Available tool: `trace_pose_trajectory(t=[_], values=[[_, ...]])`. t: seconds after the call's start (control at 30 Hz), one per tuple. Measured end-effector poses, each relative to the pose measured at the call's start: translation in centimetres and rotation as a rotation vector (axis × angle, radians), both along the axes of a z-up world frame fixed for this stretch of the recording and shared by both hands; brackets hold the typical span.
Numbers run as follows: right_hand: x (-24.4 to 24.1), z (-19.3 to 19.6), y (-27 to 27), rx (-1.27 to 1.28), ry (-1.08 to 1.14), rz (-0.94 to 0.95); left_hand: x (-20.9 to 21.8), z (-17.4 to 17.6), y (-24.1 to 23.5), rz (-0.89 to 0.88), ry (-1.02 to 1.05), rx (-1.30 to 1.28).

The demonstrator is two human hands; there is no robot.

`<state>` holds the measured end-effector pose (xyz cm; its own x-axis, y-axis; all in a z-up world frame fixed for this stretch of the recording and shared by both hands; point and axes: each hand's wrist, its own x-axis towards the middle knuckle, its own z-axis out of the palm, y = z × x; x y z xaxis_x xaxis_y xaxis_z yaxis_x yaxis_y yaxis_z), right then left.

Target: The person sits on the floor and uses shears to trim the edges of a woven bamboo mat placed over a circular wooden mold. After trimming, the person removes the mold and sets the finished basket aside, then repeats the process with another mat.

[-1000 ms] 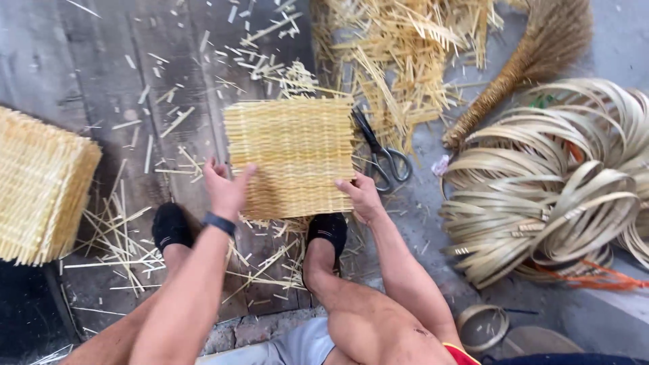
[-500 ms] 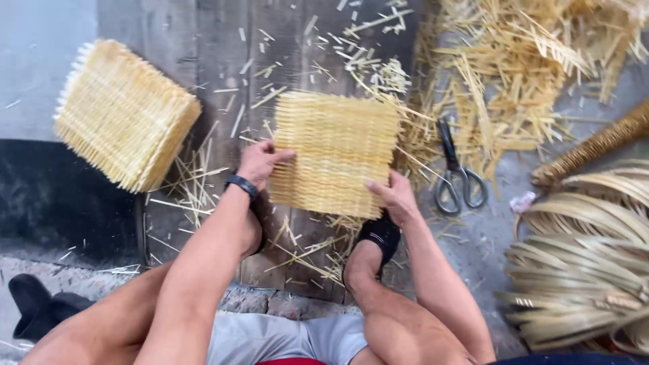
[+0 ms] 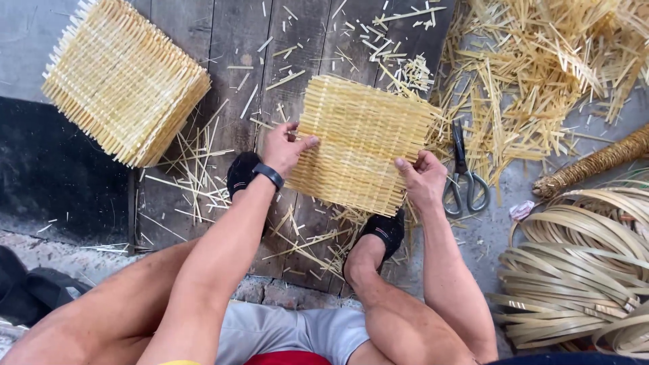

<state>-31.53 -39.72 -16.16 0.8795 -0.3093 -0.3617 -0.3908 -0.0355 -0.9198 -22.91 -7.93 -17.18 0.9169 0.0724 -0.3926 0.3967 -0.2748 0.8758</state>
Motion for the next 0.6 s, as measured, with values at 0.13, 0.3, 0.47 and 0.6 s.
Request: trace_pose_trajectory(t=[0.13, 0.3, 0.47, 0.6], values=[[-0.2, -0.5, -0.1, -0.024, -0.05, 0.005, -7.3, 1.7, -3.1, 0.306, -0.475, 0.45], [-0.1, -0.3, 0.0, -0.059, 0.002, -0.005, -16.2, 1.4, -9.8, 0.675, 0.7, -0.398], [0.2, -1.0, -0.2, -0.102, -0.047, 0.04, -16.0, -1.7, -10.4, 0.686, 0.557, -0.902], [0.3, -2.1, 0.6, -0.233, -0.024, 0.007, -15.9, -3.8, -8.4, 0.553, 0.575, -0.854]])
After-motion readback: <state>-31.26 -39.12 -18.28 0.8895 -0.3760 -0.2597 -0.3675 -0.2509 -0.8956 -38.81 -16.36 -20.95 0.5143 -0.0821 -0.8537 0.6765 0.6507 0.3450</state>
